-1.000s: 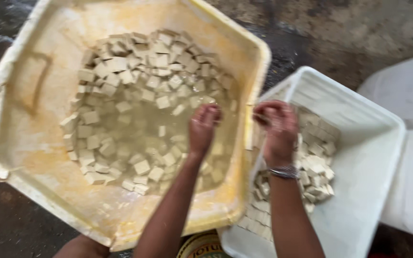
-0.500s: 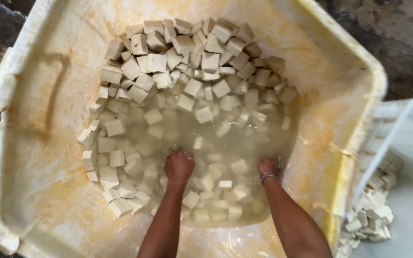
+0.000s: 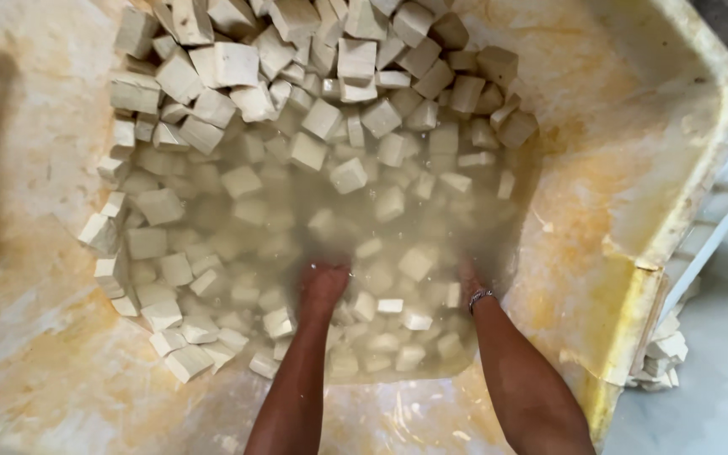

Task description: The person sits on the floor and scoops tofu cubes by hand from a large water-filled basin, then places and arranges them in a white plastic crate. They repeatedly gather handfuls of cubes from the water and spread them across the crate.

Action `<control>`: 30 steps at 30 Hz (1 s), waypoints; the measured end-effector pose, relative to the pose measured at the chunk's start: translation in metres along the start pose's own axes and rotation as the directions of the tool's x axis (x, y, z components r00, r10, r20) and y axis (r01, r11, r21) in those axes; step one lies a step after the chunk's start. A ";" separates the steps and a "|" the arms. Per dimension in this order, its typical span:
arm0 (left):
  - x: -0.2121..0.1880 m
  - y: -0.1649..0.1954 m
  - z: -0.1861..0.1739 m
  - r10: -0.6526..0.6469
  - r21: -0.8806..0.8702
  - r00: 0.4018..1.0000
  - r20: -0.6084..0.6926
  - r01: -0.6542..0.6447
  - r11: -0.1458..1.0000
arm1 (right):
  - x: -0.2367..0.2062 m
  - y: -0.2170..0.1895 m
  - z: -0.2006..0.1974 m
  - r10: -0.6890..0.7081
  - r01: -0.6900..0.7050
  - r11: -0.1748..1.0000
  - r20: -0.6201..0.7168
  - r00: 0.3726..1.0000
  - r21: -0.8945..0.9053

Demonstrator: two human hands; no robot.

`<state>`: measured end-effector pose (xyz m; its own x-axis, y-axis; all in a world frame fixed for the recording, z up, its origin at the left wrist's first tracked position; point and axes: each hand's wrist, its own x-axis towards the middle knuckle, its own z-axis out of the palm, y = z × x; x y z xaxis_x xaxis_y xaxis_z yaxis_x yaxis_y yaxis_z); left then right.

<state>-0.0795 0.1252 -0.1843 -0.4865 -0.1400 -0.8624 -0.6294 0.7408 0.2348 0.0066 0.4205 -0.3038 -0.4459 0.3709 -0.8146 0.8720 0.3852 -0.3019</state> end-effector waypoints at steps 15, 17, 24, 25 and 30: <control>0.027 0.006 -0.008 0.054 -0.438 0.808 0.587 0.261 0.860 | -0.014 -0.016 0.028 0.047 -0.130 0.631 0.130 0.990 0.765; 0.027 0.011 -0.006 0.056 -0.431 0.784 0.618 0.278 0.858 | -0.018 -0.015 0.031 0.043 -0.152 0.590 0.157 0.987 0.793; 0.018 0.025 -0.005 0.015 -0.376 0.740 0.673 0.325 0.868 | -0.038 -0.035 0.044 -0.002 -0.225 0.441 0.252 0.968 0.869; 0.017 0.027 -0.005 0.012 -0.368 0.739 0.674 0.322 0.872 | -0.041 -0.039 0.045 -0.004 -0.234 0.429 0.261 0.965 0.872; 0.012 0.030 -0.001 -0.019 -0.320 0.715 0.699 0.335 0.886 | -0.060 -0.065 0.047 -0.056 -0.259 0.322 0.292 0.955 0.911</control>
<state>-0.1050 0.1452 -0.1867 0.0870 0.3451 -0.9345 -0.9147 0.3993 0.0623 -0.0138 0.3337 -0.2586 -0.4161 0.0860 -0.9053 0.5802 -0.7415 -0.3371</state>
